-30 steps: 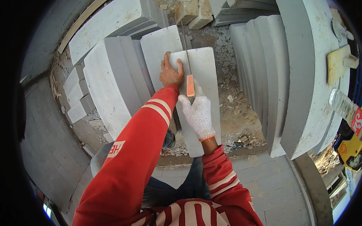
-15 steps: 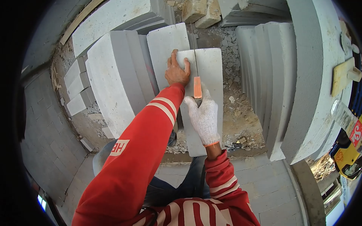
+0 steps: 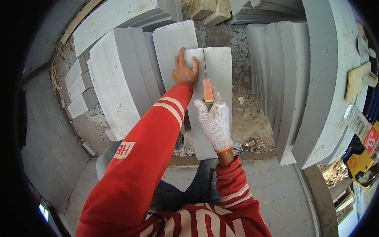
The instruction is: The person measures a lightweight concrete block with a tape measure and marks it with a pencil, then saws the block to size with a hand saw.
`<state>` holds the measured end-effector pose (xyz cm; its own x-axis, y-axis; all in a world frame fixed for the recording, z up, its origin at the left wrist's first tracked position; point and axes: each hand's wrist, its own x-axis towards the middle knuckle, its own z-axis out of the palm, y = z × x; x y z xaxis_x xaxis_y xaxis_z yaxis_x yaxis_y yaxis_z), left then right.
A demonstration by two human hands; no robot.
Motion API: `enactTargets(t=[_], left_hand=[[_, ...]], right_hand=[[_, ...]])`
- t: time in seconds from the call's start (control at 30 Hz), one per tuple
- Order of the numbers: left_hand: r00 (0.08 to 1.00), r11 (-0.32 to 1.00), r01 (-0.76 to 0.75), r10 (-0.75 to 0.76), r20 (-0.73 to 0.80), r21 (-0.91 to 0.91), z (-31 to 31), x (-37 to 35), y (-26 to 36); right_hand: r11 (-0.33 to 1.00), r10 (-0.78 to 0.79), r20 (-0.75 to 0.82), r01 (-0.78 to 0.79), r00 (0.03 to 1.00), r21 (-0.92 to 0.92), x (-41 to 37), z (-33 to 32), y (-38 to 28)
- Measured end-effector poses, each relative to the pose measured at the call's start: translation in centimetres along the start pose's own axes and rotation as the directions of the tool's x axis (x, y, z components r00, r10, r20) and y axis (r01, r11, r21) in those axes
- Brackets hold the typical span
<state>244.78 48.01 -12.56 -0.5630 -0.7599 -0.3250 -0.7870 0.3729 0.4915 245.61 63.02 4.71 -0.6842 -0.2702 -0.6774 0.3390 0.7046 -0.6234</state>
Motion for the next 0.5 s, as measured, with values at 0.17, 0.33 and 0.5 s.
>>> enactTargets(t=[0.17, 0.33, 0.5], left_hand=[[1.000, 0.999, 0.021, -0.021, -0.006, -0.030, -0.4, 0.1, 0.5], [1.000, 0.999, 0.021, -0.020, 0.019, -0.032, -0.3, 0.5, 0.6], [1.000, 1.000, -0.001, 0.001, -0.004, -0.013, 0.6, 0.2, -0.9]], right_hand=[[0.985, 0.092, 0.075, -0.102, 0.993, 0.139, -9.9, -4.7, -2.5], [0.983, 0.161, 0.157, -0.173, 0.974, 0.066, 0.9, -3.9, -3.2], [0.989, -0.012, 0.130, -0.008, 0.991, 0.146, 5.0, -0.9, -5.2]])
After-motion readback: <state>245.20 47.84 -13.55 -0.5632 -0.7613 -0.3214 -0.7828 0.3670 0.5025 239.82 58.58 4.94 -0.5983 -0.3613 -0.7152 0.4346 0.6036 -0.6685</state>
